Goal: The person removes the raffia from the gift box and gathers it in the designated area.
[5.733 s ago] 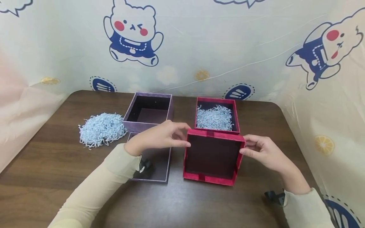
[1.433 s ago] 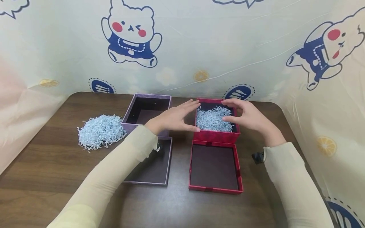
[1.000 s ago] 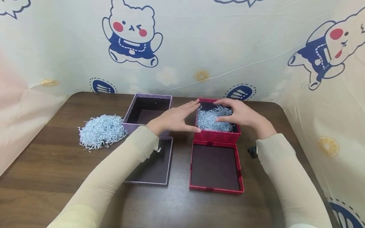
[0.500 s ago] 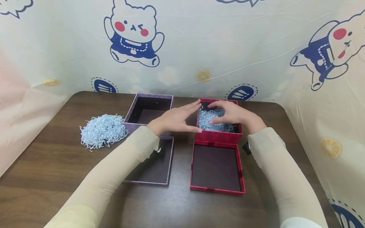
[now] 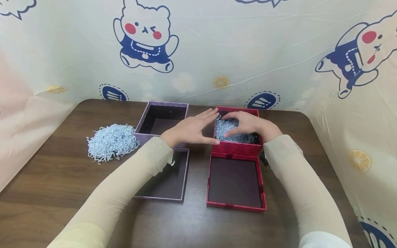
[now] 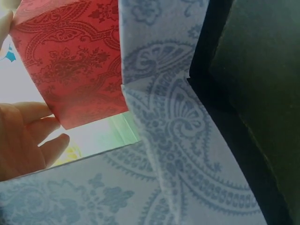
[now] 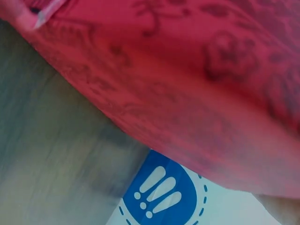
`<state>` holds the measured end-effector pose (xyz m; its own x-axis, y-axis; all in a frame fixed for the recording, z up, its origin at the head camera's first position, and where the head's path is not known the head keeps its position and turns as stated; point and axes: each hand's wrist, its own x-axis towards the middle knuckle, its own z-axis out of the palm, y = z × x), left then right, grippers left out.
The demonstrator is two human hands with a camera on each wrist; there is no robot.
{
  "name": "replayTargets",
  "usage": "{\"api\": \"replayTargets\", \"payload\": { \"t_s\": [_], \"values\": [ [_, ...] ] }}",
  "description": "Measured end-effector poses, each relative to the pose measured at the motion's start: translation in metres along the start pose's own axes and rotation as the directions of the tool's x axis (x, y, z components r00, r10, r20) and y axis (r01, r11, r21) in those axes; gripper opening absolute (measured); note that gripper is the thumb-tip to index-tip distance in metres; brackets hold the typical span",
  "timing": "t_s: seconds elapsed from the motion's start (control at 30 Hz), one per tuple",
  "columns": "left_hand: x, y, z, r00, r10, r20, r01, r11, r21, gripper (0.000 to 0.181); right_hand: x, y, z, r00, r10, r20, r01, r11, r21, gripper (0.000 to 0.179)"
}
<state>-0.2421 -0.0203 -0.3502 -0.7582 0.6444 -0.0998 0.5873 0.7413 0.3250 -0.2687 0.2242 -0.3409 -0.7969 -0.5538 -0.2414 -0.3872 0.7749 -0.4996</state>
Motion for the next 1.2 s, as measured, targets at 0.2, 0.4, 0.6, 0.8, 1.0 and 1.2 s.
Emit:
{"api": "replayTargets", "payload": {
  "t_s": [0.2,0.4,0.6,0.8,1.0,1.2],
  "values": [
    [-0.001,0.001,-0.001,1.0,0.014,-0.001,-0.014,1.0,0.011,0.106,0.006,0.003,0.005,0.999,-0.011,0.051,0.011,1.0,0.008,0.081],
    [-0.001,0.002,-0.001,1.0,0.009,0.002,-0.009,1.0,0.005,0.107,0.011,0.004,0.011,0.997,-0.012,0.081,0.01,0.999,0.032,0.086],
    [-0.001,0.002,0.0,1.0,0.012,0.0,-0.012,1.0,-0.015,0.107,0.013,0.007,0.017,0.995,0.021,0.099,-0.026,0.998,0.056,0.093],
    [-0.002,0.002,0.0,1.0,0.005,-0.003,-0.005,1.0,-0.011,0.107,0.013,0.006,0.017,0.993,0.029,0.111,-0.036,0.997,0.064,0.096],
    [-0.002,0.001,0.0,1.0,0.008,-0.01,-0.008,1.0,-0.021,0.106,0.013,0.006,0.015,0.99,0.042,0.137,-0.05,0.997,0.062,0.096],
    [-0.002,0.001,-0.001,1.0,0.003,-0.009,-0.003,1.0,-0.016,0.106,0.014,0.006,0.015,0.986,0.035,0.16,-0.049,0.995,0.086,0.089]
  ]
}}
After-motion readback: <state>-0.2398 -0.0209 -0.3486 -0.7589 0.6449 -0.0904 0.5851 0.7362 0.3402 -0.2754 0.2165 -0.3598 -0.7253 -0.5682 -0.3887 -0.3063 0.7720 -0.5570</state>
